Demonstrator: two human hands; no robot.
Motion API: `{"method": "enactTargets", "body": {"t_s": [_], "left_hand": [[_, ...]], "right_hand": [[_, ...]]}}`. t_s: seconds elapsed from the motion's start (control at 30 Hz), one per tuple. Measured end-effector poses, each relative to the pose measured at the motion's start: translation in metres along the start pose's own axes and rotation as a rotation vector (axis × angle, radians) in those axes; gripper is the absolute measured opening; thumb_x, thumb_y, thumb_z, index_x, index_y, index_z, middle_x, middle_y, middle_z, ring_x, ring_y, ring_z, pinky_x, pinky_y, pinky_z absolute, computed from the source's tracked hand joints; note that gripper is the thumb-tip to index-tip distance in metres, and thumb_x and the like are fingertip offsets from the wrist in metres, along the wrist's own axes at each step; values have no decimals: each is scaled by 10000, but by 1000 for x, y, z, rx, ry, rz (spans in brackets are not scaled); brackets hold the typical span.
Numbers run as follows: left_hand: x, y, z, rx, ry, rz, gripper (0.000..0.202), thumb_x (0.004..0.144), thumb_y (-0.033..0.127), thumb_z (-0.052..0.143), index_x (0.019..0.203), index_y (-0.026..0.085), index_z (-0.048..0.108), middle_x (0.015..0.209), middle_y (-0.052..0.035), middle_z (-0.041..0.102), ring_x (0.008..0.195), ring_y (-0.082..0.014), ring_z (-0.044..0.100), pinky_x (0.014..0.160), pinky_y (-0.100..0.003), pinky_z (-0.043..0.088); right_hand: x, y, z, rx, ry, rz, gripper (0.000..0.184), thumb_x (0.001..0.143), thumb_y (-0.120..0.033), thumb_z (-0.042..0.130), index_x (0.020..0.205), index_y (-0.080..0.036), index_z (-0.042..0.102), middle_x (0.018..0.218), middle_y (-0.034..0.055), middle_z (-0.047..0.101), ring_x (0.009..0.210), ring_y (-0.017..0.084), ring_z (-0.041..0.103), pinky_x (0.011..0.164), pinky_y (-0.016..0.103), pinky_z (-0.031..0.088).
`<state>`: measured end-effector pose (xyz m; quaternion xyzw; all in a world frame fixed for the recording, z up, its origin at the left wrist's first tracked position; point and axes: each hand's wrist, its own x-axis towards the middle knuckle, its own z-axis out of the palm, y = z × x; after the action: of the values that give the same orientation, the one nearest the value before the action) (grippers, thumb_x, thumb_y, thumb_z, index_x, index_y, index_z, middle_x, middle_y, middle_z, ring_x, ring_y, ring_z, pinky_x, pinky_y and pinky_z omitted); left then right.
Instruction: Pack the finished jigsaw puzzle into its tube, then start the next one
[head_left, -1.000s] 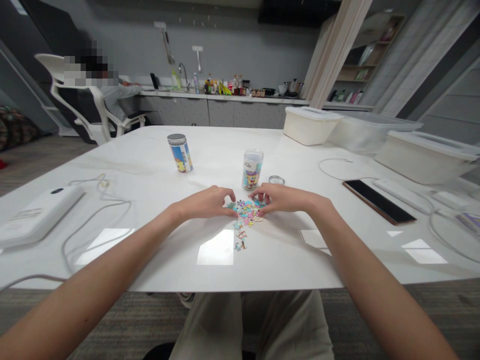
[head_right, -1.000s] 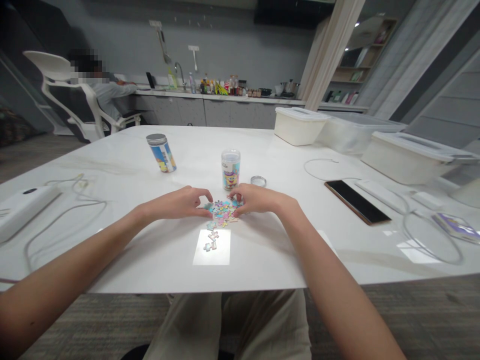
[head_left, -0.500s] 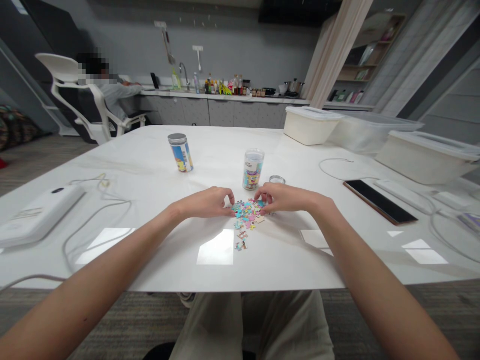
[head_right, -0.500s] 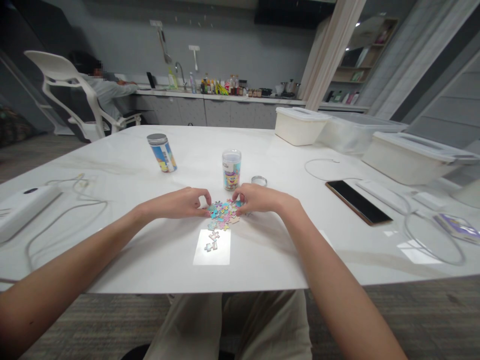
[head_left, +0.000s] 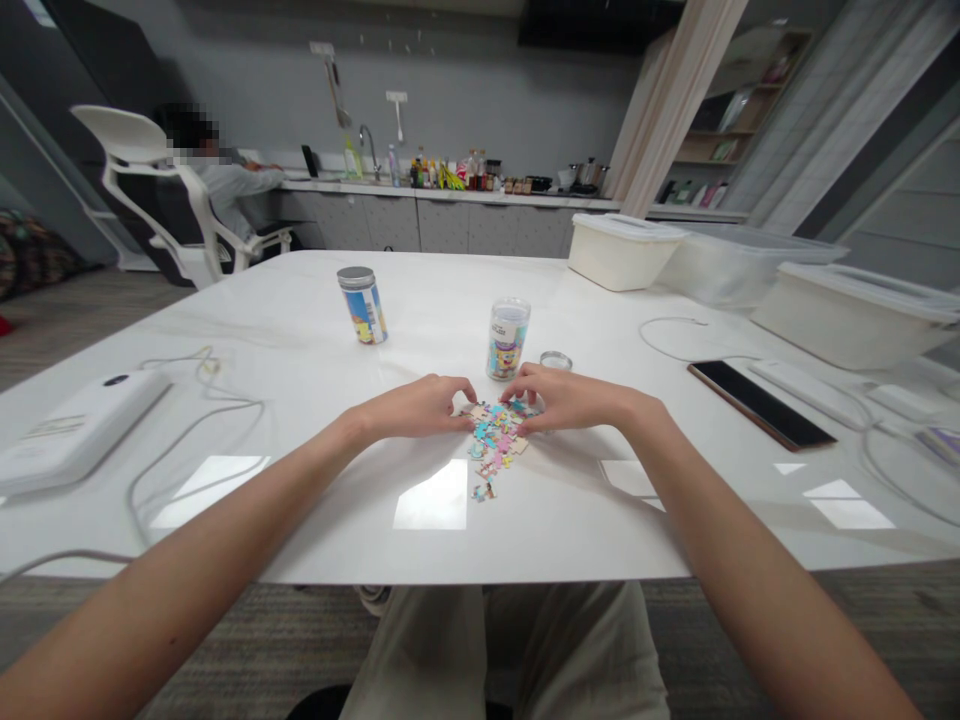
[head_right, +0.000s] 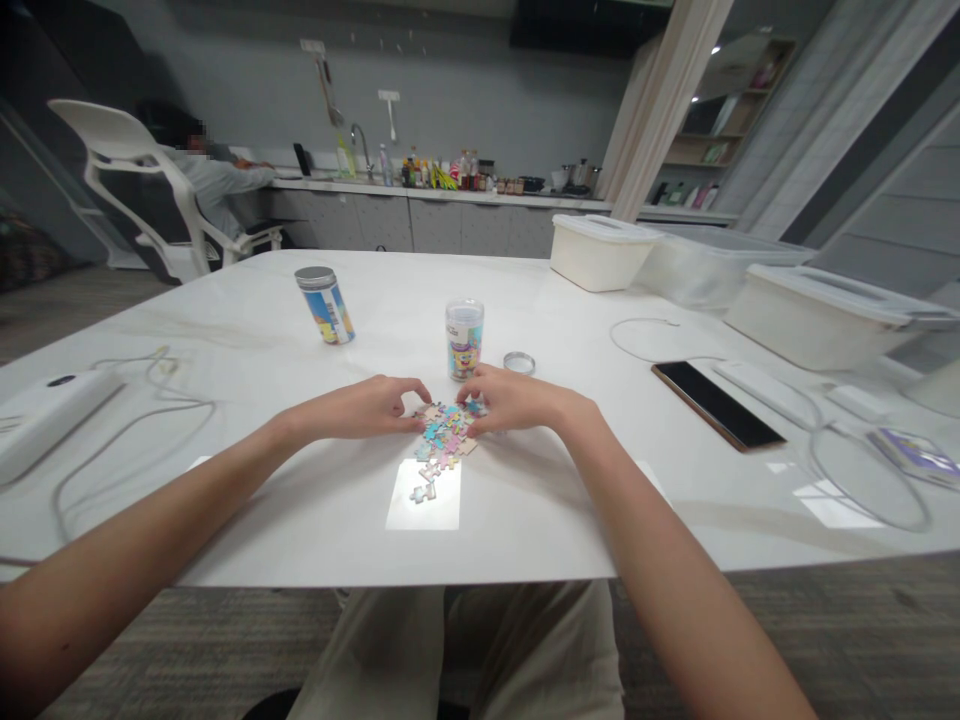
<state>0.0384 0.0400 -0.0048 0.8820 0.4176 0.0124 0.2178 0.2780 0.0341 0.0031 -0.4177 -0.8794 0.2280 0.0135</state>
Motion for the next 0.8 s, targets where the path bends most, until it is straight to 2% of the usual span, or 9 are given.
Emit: {"method": "enactTargets", "body": {"t_s": [0.13,0.27,0.5,0.6,0.7,0.8], "left_hand": [[2,0,3,-35,-6,62,396,869,459,506,1160,211,611,764,-19,683,659,-155,598,645,-252,394],[3,3,5,-45,-11,30,372,858,461,519,1091,191,624,690,-7,662,601,-145,577,624,-249,391],[1,6,3,-22,36,62,342,852,401,509,1054,167,657,620,-1,636,577,-142,570,610,-244,391],[1,6,3,-16,52,50,330,860,343,465,1059,175,669,670,-17,670,601,-144,586,609,-242,397],[2,4,4,-8,75,46,327,859,308,448,1063,186,672,746,-35,699,645,-150,607,626,-243,406],[2,2,5,4,89,49,315,861,288,441,1048,193,675,776,-41,705,654,-150,607,636,-245,408]], "right_hand": [[3,-4,2,-1,9,-86,383,800,-360,633,1142,-191,605,1142,95,536,997,231,555,890,365,434],[6,-6,4,16,1,-69,343,821,-405,612,1110,-219,612,1097,81,540,943,223,562,841,360,447],[2,0,2,9,48,-82,297,811,-300,599,1092,-205,615,1127,87,564,974,221,562,861,359,440],[-2,-2,-1,70,-52,-65,316,731,-394,698,980,-211,632,1012,55,620,877,203,577,778,322,460],[-3,-5,-1,141,-174,-28,279,696,-416,722,857,-209,627,863,25,638,780,181,576,685,289,455],[-2,-7,0,176,-182,-5,240,714,-400,698,829,-205,619,819,18,635,740,167,569,647,279,444]]}}
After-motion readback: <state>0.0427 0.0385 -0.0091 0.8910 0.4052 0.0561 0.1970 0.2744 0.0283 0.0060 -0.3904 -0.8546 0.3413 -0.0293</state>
